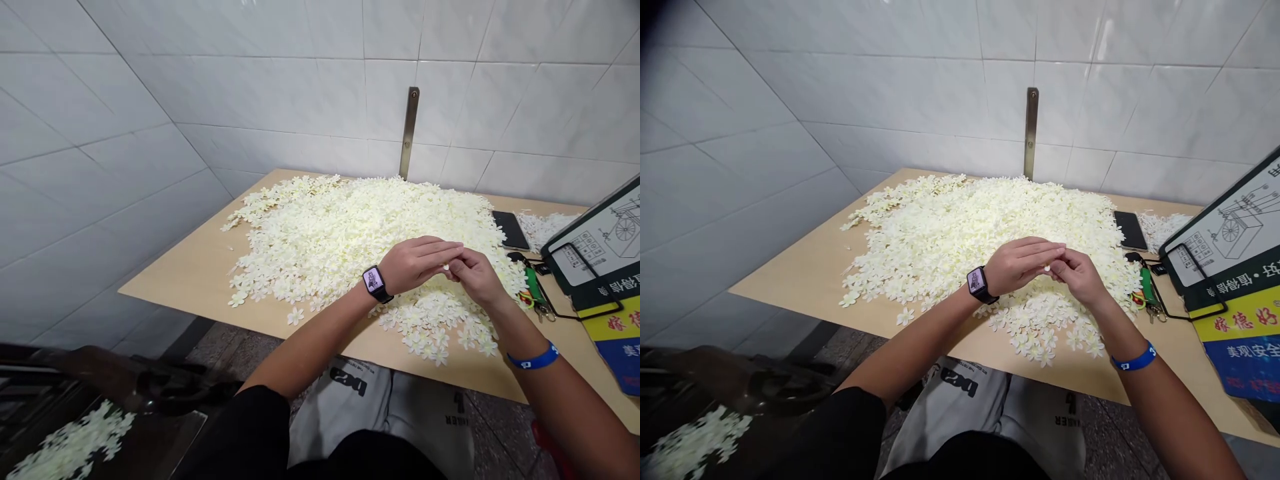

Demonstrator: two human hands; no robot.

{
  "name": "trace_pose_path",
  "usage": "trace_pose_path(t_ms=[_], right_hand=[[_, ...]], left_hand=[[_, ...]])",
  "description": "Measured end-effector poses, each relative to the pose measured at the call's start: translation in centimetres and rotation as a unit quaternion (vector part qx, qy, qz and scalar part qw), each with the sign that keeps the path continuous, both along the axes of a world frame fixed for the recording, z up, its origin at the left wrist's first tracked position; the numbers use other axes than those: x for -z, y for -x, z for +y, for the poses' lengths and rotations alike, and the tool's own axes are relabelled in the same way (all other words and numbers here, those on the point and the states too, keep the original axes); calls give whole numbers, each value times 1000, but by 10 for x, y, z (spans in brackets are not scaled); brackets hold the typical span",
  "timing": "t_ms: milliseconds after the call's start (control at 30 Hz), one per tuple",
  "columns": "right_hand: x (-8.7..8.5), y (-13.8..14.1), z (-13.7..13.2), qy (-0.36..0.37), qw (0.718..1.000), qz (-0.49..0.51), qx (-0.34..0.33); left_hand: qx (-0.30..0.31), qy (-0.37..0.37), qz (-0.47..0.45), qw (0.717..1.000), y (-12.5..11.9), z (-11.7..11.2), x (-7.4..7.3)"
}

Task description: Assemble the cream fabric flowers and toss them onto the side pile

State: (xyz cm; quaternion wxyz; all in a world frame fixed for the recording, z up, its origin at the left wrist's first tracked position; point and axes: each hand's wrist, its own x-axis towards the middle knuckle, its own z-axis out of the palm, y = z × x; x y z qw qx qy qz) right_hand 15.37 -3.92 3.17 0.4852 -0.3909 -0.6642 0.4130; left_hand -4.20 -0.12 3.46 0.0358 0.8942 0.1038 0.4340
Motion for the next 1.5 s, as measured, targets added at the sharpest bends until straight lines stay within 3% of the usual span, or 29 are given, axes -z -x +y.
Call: trace_pose_path(t_ms=[300,500,700,767,867,967,1133,1333,1500], right_hand=[[1,12,-17,-2,996,-64,55],[0,11,-20,-15,995,-89,46],[0,10,-23,-47,995,-91,12],[1,9,-23,-66,992,-102,18],[4,8,-23,-140,981,-127,44],[9,6,-21,-226,958,-162,72],[16,1,-13,-281,934,-214,49],[12,5,-16,-234,960,-152,-21],[11,7,-18,-189,976,-113,-6]], left_hand=[[-36,67,5,997,3,-9,15],[-25,21,6,999,6,-7,14],[-70,-85,24,994,7,-10,10],[-81,-88,34,992,7,-11,9],[-92,-34,47,994,8,-10,9],[-78,67,13,995,8,-8,10],[-16,212,28,977,7,-8,12],[25,256,55,965,3,-7,18],[15,225,46,973,2,-3,18]])
